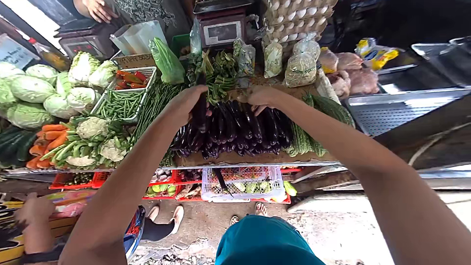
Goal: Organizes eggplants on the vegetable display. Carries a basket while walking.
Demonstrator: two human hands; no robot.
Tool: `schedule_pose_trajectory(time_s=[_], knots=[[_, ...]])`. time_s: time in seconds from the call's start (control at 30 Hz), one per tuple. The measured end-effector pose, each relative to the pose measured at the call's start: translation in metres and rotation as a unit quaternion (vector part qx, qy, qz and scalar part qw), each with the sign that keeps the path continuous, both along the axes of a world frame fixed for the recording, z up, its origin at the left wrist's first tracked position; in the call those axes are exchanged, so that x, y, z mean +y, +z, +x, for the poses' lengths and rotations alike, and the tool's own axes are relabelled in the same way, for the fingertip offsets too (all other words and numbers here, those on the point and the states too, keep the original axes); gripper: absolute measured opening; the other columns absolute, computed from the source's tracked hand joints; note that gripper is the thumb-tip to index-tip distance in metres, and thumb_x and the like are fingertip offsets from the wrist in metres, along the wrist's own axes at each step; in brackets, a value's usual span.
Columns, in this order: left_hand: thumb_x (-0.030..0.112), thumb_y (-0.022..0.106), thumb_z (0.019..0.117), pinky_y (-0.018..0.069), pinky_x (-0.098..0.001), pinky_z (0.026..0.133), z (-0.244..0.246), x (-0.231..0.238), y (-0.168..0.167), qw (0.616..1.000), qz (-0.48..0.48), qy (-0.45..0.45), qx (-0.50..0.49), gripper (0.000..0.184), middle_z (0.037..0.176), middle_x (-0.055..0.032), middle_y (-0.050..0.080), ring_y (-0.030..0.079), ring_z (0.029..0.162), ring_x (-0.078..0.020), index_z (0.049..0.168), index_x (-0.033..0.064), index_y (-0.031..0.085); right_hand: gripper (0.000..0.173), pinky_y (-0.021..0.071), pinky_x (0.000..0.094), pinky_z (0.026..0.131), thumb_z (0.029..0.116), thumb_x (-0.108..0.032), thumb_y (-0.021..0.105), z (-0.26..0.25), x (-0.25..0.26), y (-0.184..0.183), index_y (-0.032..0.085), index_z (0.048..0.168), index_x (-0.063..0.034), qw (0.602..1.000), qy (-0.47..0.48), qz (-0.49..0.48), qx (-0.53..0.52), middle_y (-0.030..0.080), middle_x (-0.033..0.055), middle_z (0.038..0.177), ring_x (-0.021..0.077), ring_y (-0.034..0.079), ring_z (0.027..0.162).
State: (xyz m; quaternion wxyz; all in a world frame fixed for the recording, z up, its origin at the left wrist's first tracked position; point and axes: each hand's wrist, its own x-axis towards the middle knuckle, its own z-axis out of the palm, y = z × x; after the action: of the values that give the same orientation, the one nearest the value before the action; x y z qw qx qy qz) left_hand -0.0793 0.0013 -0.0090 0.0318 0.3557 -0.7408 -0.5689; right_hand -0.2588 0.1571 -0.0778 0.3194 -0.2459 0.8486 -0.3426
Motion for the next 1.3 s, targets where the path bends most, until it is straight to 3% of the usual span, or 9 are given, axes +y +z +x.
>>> schedule_pose_trajectory(time_s=[0.17, 0.37, 0.57, 0.7, 0.77, 0.87, 0.97, 1.17, 1.3], knots=[[0.03, 0.042, 0.1103, 0.0594, -0.0416, 0.086, -0.041, 0.052, -0.013, 0.989, 0.103, -0.086, 0.063, 0.043, 0.121, -0.0151, 0.065, 0.07, 0.1, -0.0248, 0.146, 0.0064, 0.042, 0.074, 0.0566, 0.0514, 0.093, 0.1071, -0.064, 0.025, 0.013, 0.024, 0.036, 0.051, 0.145, -0.0065, 0.985, 0.054, -0.146, -0.071, 0.066, 0.0159, 0.13, 0.0286, 0.068, 0.114], [0.04, 0.037, 0.1109, 0.0442, -0.0511, 0.109, -0.039, 0.07, -0.008, 0.981, -0.072, -0.176, 0.05, 0.05, 0.145, -0.0151, 0.055, 0.053, 0.134, -0.027, 0.145, 0.0071, 0.053, 0.05, 0.0551, 0.0597, 0.08, 0.1061, -0.043, 0.054, 0.007, 0.051, 0.018, 0.061, 0.122, 0.0035, 0.987, -0.006, -0.01, 0.16, 0.067, 0.0241, 0.105, 0.0368, 0.069, 0.09], [0.028, 0.05, 0.1071, 0.0566, -0.0319, 0.09, 0.056, 0.043, -0.037, 0.863, -0.078, -0.499, 0.024, 0.032, 0.118, -0.0037, 0.07, 0.067, 0.104, -0.0101, 0.129, 0.0102, 0.064, 0.062, 0.0431, 0.0696, 0.102, 0.1075, -0.049, 0.047, 0.013, 0.069, -0.024, 0.062, 0.131, 0.0068, 0.964, 0.123, 0.114, 0.207, 0.063, 0.0319, 0.126, 0.048, 0.059, 0.123], [0.015, 0.043, 0.1101, 0.0539, -0.05, 0.091, 0.087, 0.046, -0.188, 0.768, 0.018, -0.596, -0.232, 0.032, 0.12, -0.0198, 0.067, 0.067, 0.103, -0.0298, 0.13, -0.0025, 0.061, 0.06, 0.0334, 0.0584, 0.119, 0.1105, -0.041, 0.043, 0.038, 0.085, -0.027, 0.044, 0.154, 0.0016, 0.966, 0.115, 0.061, 0.221, 0.047, 0.0267, 0.153, 0.0401, 0.045, 0.144], [0.003, 0.055, 0.0987, 0.0487, -0.0644, 0.094, 0.083, 0.045, -0.29, 0.78, -0.119, -0.538, -0.295, 0.034, 0.124, -0.0298, 0.064, 0.063, 0.113, -0.046, 0.132, -0.0064, 0.06, 0.052, 0.0406, 0.053, 0.116, 0.1096, -0.037, 0.046, 0.056, 0.093, -0.03, 0.054, 0.145, 0.0, 0.951, 0.06, -0.019, 0.303, 0.054, 0.0238, 0.147, 0.0363, 0.051, 0.138], [-0.01, 0.068, 0.0849, 0.0237, -0.0684, 0.117, 0.084, 0.035, -0.412, 0.799, -0.284, -0.467, -0.252, 0.066, 0.156, -0.0199, 0.045, 0.036, 0.146, -0.0446, 0.147, 0.0076, 0.054, 0.037, 0.0494, 0.043, 0.107, 0.1059, -0.024, 0.055, 0.109, 0.099, -0.031, 0.063, 0.134, -0.0013, 0.896, 0.014, -0.156, 0.417, 0.062, 0.018, 0.135, 0.0289, 0.058, 0.128], [-0.009, 0.058, 0.0926, 0.0089, -0.0617, 0.125, 0.085, 0.017, -0.469, 0.787, -0.312, -0.49, -0.208, 0.044, 0.161, -0.0137, 0.042, 0.024, 0.155, -0.0375, 0.135, 0.0036, 0.064, 0.022, 0.0554, 0.0456, 0.096, 0.0989, -0.016, 0.062, 0.162, 0.11, -0.078, 0.073, 0.112, -0.0018, 0.846, 0.092, -0.224, 0.475, 0.072, 0.0164, 0.112, 0.0289, 0.068, 0.109], [-0.012, 0.054, 0.0918, 0.0322, -0.0577, 0.119, 0.109, 0.018, -0.426, 0.879, -0.22, -0.407, -0.112, 0.049, 0.151, -0.0117, 0.053, 0.041, 0.147, -0.0339, 0.136, 0.0057, 0.063, 0.022, 0.0586, 0.0393, 0.092, 0.1014, -0.021, 0.058, 0.199, 0.132, -0.182, 0.077, 0.11, -0.0117, 0.897, 0.233, -0.129, 0.353, 0.076, 0.0071, 0.105, 0.0226, 0.072, 0.102], [0.003, 0.063, 0.0934, 0.044, -0.0453, 0.114, 0.152, 0.044, -0.365, 0.952, -0.11, -0.272, 0.085, 0.041, 0.145, -0.0131, 0.059, 0.054, 0.136, -0.0259, 0.135, 0.0049, 0.064, 0.054, 0.0485, 0.046, 0.11, 0.1009, -0.028, 0.062, 0.211, 0.129, -0.209, 0.053, 0.148, -0.0023, 0.956, 0.23, 0.017, 0.183, 0.057, 0.0204, 0.146, 0.0329, 0.058, 0.134]])
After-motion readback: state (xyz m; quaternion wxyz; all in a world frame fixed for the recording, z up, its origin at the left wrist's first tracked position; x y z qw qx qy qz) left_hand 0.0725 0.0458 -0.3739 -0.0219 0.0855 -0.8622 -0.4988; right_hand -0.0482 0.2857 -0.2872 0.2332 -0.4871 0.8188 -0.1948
